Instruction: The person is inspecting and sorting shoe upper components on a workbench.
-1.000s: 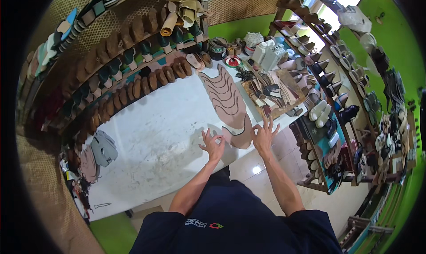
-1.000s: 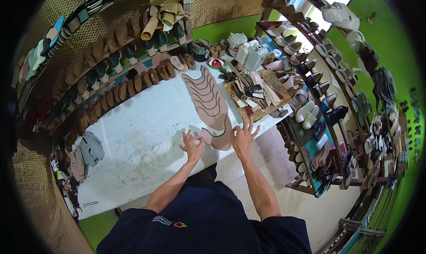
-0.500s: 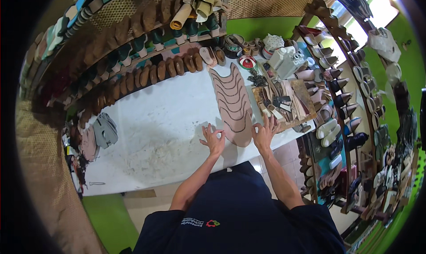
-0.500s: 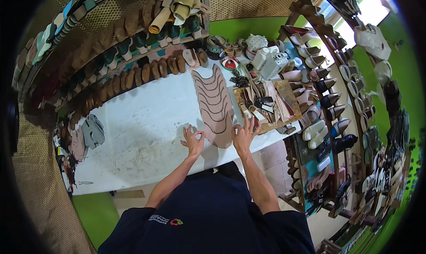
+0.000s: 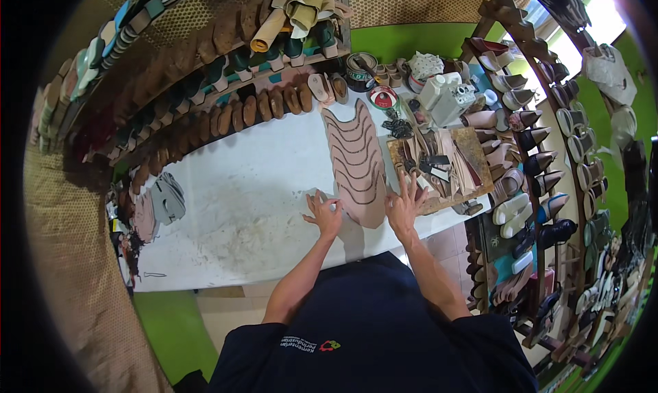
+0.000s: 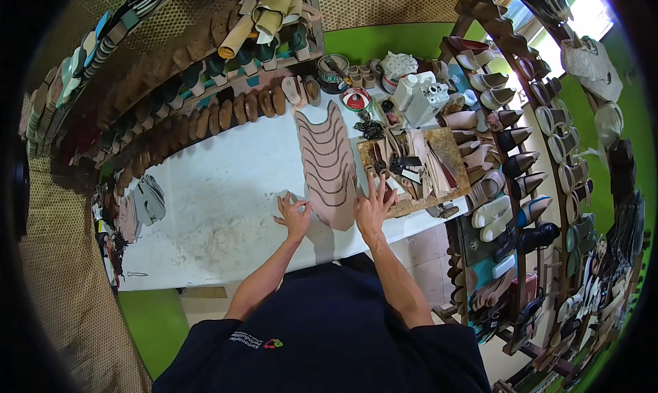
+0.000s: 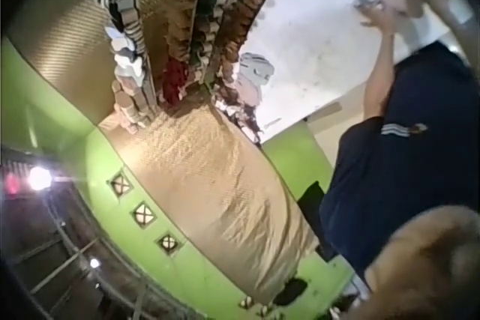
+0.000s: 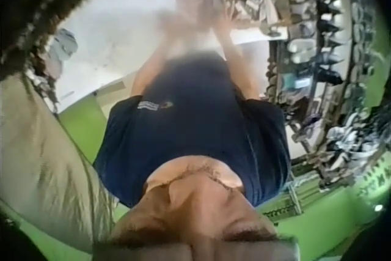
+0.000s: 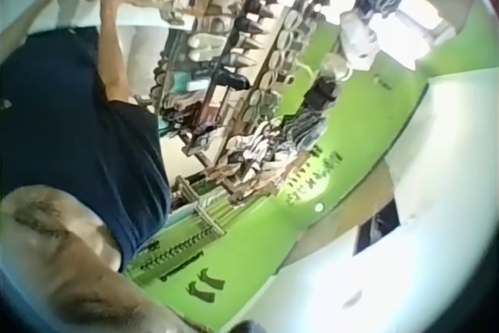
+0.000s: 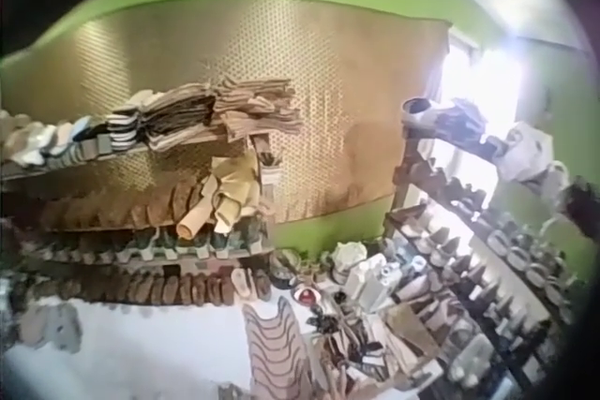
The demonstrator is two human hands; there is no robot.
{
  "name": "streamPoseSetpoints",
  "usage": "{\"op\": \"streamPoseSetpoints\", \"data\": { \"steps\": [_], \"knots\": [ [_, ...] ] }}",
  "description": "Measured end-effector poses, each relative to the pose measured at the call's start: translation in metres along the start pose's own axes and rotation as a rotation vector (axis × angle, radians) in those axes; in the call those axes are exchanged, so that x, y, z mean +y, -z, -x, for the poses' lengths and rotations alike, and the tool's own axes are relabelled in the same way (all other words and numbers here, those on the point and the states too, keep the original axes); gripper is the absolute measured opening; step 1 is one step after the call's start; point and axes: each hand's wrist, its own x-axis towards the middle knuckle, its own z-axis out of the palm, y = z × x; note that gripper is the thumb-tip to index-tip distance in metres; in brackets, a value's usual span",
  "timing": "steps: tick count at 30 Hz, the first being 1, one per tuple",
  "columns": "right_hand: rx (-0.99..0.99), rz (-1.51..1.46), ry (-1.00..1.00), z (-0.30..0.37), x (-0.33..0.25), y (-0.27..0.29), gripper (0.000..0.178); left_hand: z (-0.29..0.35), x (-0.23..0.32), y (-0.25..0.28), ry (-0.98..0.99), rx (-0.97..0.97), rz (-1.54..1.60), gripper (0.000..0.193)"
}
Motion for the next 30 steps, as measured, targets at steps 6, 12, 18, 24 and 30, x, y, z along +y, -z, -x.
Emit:
{"op": "streamPoseSetpoints", "data": {
  "steps": [6, 12, 18, 24, 30],
  "knots": [
    [-0.029, -0.017, 0.02, -0.002, 0.005, -0.001, 0.015, -0.006, 0.008, -0.001, 0.027, 0.004, -0.018, 0.013],
    [-0.072, -0.047, 0.0, -0.003, 0.004, 0.002, 0.015, -0.005, 0.009, 0.002, 0.052, 0.014, -0.022, 0.014],
    [-0.078, 0.01, 0.062, -0.002, 0.014, -0.01, 0.015, -0.005, 0.012, -0.001, 0.066, 0.017, -0.039, 0.016],
    [-0.097, 0.051, 0.086, -0.002, 0.016, -0.009, 0.024, -0.007, 0.011, -0.004, 0.077, 0.034, -0.079, 0.015],
    [-0.073, -0.009, 0.169, 0.009, 0.011, -0.001, 0.029, -0.002, 0.011, -0.005, 0.074, 0.042, -0.076, 0.017]
  ]
}}
